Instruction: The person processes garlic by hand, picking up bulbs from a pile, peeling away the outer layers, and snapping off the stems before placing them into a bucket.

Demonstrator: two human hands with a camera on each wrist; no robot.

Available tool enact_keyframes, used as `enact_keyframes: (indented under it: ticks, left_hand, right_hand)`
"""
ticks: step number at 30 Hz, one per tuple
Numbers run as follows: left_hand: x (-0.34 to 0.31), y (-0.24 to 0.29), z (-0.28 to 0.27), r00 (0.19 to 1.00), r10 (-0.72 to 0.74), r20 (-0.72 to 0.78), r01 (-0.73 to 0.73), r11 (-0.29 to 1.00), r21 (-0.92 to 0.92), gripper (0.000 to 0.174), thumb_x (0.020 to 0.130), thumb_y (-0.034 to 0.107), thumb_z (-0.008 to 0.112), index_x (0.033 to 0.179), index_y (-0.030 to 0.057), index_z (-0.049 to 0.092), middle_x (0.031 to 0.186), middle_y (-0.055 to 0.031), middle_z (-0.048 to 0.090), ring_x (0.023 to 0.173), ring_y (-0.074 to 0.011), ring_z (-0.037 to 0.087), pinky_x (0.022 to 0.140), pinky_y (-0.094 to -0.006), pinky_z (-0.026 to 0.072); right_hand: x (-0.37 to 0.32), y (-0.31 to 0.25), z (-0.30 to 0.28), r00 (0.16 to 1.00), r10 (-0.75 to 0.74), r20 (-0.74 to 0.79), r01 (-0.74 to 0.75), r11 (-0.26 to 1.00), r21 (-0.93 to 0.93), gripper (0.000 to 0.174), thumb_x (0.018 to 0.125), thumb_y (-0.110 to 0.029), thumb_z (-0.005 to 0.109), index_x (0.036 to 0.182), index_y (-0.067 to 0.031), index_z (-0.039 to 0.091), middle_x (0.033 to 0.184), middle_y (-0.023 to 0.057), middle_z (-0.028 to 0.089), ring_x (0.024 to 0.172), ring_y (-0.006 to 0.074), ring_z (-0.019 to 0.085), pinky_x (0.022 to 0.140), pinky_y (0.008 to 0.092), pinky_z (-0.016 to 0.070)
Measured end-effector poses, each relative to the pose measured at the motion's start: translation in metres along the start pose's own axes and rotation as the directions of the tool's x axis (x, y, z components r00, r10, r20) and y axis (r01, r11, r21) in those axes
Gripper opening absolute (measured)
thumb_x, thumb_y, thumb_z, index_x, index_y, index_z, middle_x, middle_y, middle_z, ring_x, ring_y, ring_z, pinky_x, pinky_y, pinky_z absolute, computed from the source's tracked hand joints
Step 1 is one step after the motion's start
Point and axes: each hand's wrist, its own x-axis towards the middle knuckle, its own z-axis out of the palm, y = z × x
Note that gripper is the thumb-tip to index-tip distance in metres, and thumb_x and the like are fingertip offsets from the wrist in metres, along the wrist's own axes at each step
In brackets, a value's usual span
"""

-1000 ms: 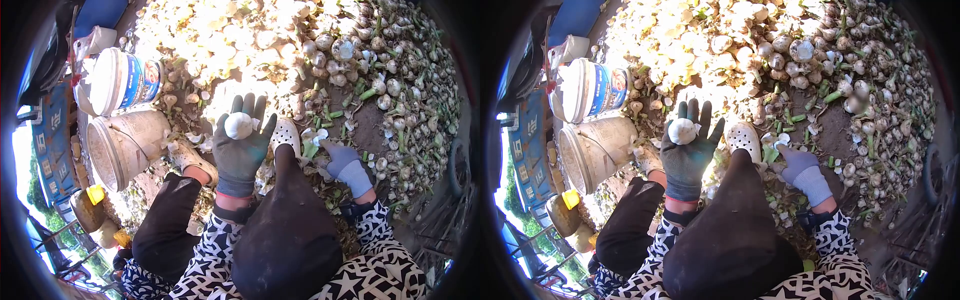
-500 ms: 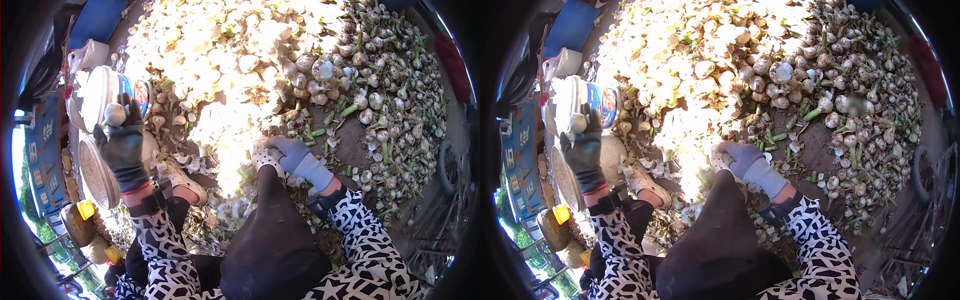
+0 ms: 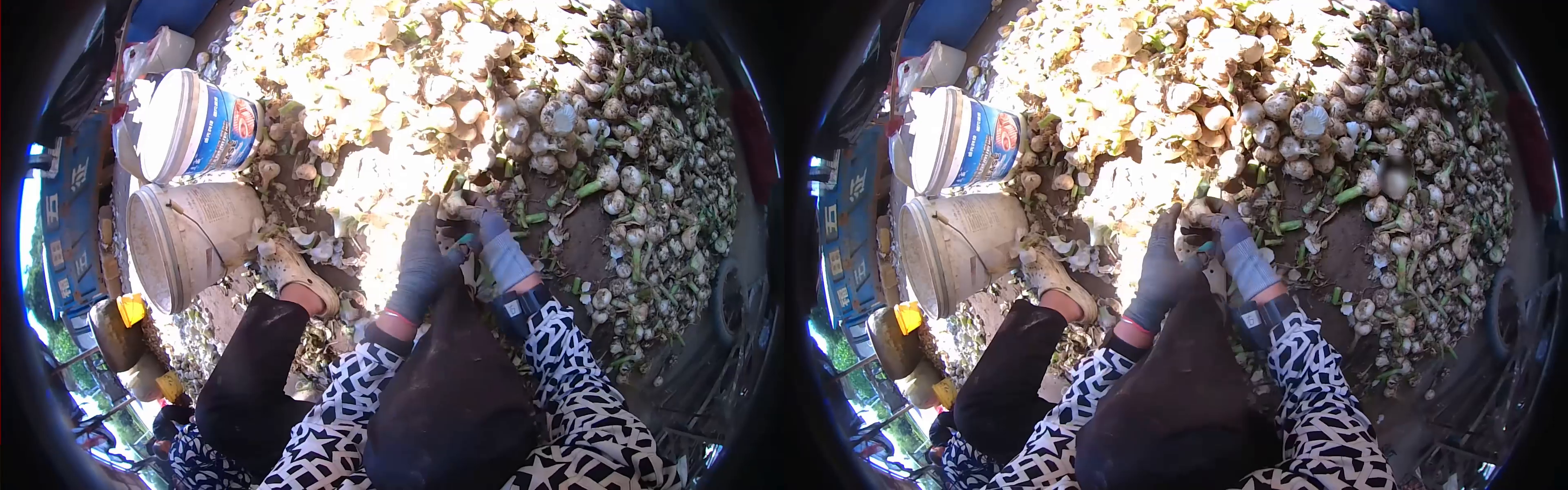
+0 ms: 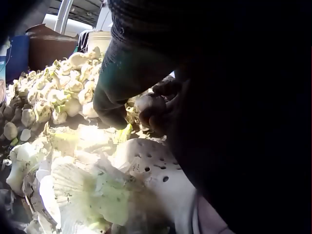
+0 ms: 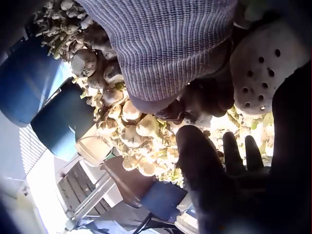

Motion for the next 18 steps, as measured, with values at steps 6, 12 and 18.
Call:
enact_keyframes:
  ticks: [6,12,18]
  left_hand:
    - [-0.001,0.015,-0.025,0.998,0.041,-0.055,-0.051,0.979,-0.199,0.076,0.075,0.020,0.077,0.138,0.0017,0.039,0.127,-0.0190,0.054,0.119,-0.0290,0.054,0.100,-0.0368,0.0436]
    - [-0.006,0.021,-0.042,0.996,0.057,-0.064,-0.079,0.908,-0.412,0.076,0.072,0.010,0.078,0.137,-0.0008,0.039,0.124,-0.0158,0.056,0.115,-0.0219,0.056,0.099,-0.0344,0.0446]
    - [-0.005,0.022,-0.075,0.941,-0.149,0.304,0.330,0.201,-0.922,0.069,0.073,0.011,0.079,0.130,-0.0038,0.043,0.106,-0.0127,0.062,0.097,-0.0199,0.062,0.091,-0.0318,0.0485]
  right_hand:
    - [-0.049,-0.020,0.037,0.988,-0.154,0.018,0.154,0.963,-0.222,0.034,0.091,-0.022,0.063,0.120,-0.0044,0.058,0.097,0.0042,0.066,0.078,0.0102,0.060,0.070,0.0275,0.0512]
    - [-0.062,-0.045,0.061,0.925,-0.344,0.162,0.366,0.690,-0.625,0.013,0.088,-0.016,0.070,0.091,-0.0033,0.067,0.076,-0.0010,0.060,0.077,0.0057,0.055,0.070,0.0233,0.0467]
    - [-0.077,-0.058,0.072,0.922,-0.324,0.214,0.367,0.546,-0.753,0.011,0.092,-0.013,0.062,0.089,-0.0026,0.066,0.070,0.0007,0.057,0.067,0.0055,0.051,0.061,0.0237,0.0431]
